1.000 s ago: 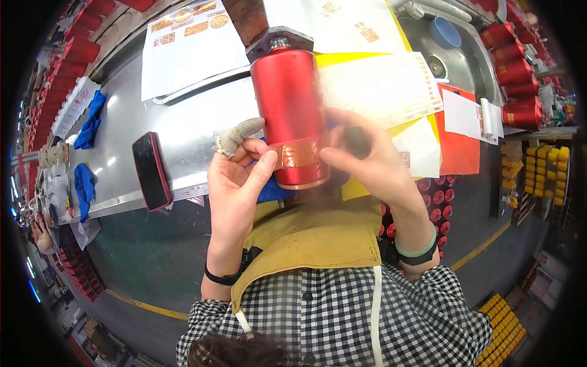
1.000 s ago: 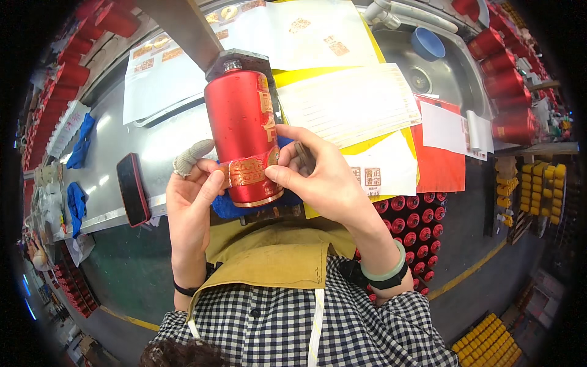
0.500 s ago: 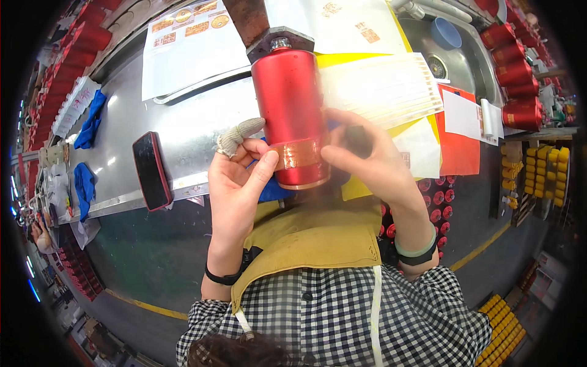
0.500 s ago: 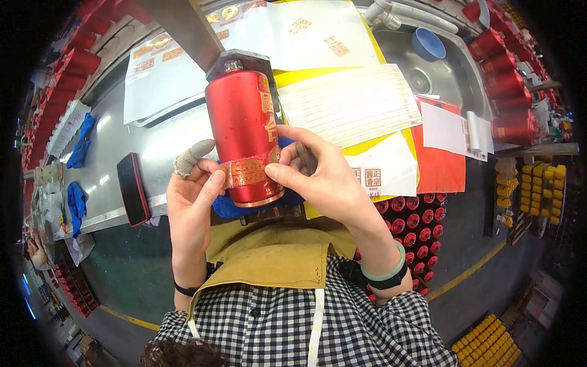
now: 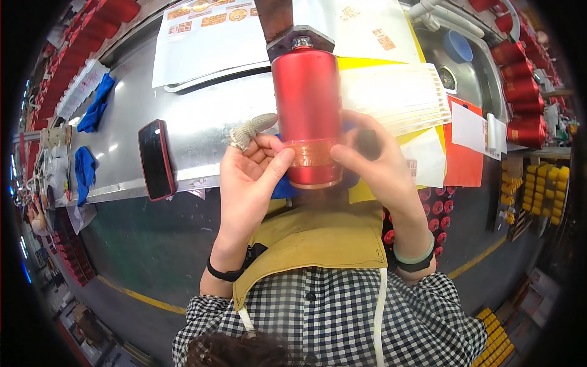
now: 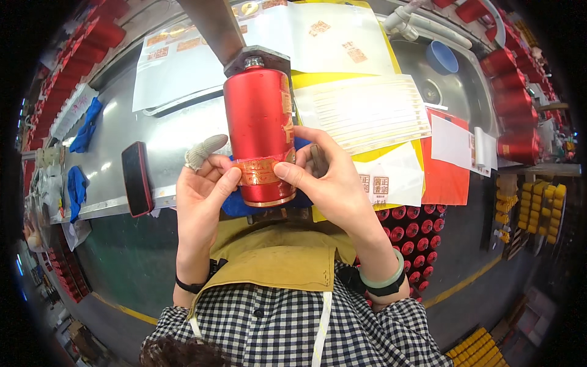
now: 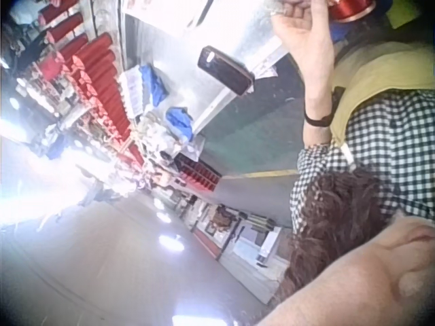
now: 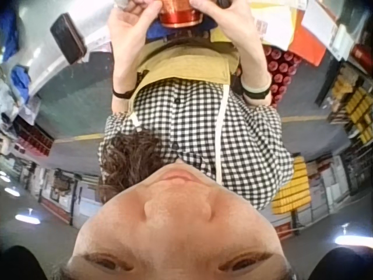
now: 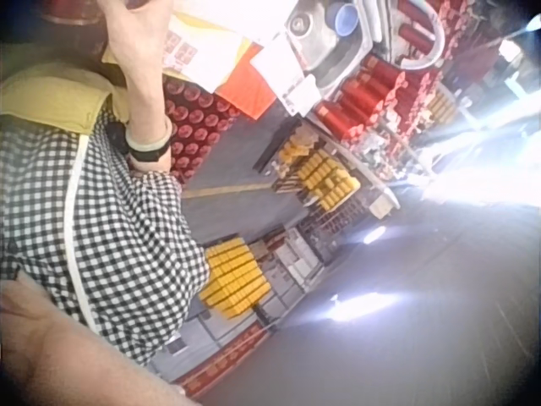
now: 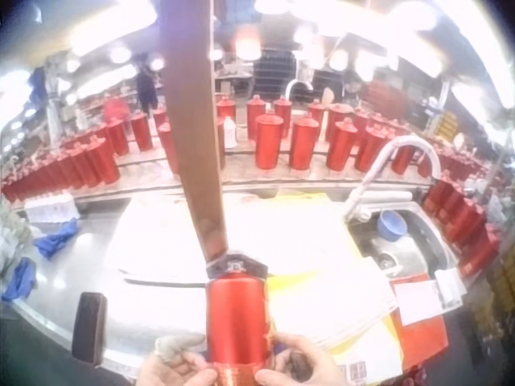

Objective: Applying decorative labels and seals to red liquor bottles on a production line.

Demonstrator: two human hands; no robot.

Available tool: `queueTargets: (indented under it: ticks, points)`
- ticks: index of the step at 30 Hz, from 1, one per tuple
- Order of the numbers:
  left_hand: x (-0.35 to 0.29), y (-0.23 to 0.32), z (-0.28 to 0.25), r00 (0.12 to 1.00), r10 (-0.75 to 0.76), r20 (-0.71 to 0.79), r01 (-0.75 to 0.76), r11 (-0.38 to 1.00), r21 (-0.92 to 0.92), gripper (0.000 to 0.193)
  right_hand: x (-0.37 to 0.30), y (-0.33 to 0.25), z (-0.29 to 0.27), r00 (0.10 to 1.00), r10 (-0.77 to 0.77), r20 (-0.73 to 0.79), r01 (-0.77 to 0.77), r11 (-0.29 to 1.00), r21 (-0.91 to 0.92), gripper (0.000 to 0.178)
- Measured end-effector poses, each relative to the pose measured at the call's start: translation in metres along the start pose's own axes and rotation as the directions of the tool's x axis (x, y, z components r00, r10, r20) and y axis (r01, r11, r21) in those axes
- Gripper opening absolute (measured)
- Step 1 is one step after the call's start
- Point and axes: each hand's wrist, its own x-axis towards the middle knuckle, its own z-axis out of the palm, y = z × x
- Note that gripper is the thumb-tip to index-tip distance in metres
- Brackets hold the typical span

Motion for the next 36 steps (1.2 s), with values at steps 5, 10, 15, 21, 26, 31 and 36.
queueTargets:
  ticks: [5, 10, 15, 21, 26, 31, 36]
  points:
    - [0.0, 0.001, 0.001, 1.0, -0.006, 0.002, 0.006, 1.0, 0.004, 0.052, 0.001, 0.001, 0.0, 1.0, -0.003, 0.01, 0.003, 1.0, -0.002, 0.06]
    - [0.001, -0.013, -0.007, 0.994, 0.092, -0.057, -0.08, 0.98, 0.181, 0.052, 0.001, 0.002, -0.001, 1.0, -0.004, 0.007, 0.003, 1.0, 0.019, 0.061]
    - [-0.017, -0.027, -0.002, 0.845, 0.465, 0.263, -0.506, 0.537, 0.675, 0.078, 0.001, 0.0, -0.001, 1.0, 0.011, 0.009, -0.011, 1.0, 0.011, 0.062]
    - [-0.014, -0.058, -0.005, 0.769, 0.563, 0.302, -0.574, 0.403, 0.713, 0.086, 0.002, 0.002, -0.003, 1.0, -0.011, 0.023, 0.011, 1.0, -0.012, 0.061]
    - [-0.016, -0.051, 0.006, 0.834, 0.532, 0.148, -0.473, 0.549, 0.69, 0.086, 0.004, -0.001, -0.008, 0.999, -0.004, 0.048, 0.009, 0.994, -0.107, 0.061]
    - [-0.007, -0.038, 0.015, 0.695, 0.621, 0.363, -0.6, 0.222, 0.768, 0.088, 0.002, 0.001, -0.008, 0.999, -0.002, 0.041, 0.005, 0.997, -0.083, 0.062]
    - [-0.013, -0.054, 0.008, 0.762, 0.619, 0.187, -0.523, 0.42, 0.741, 0.074, -0.003, -0.007, -0.005, 0.97, -0.245, 0.004, 0.229, 0.902, -0.365, 0.057]
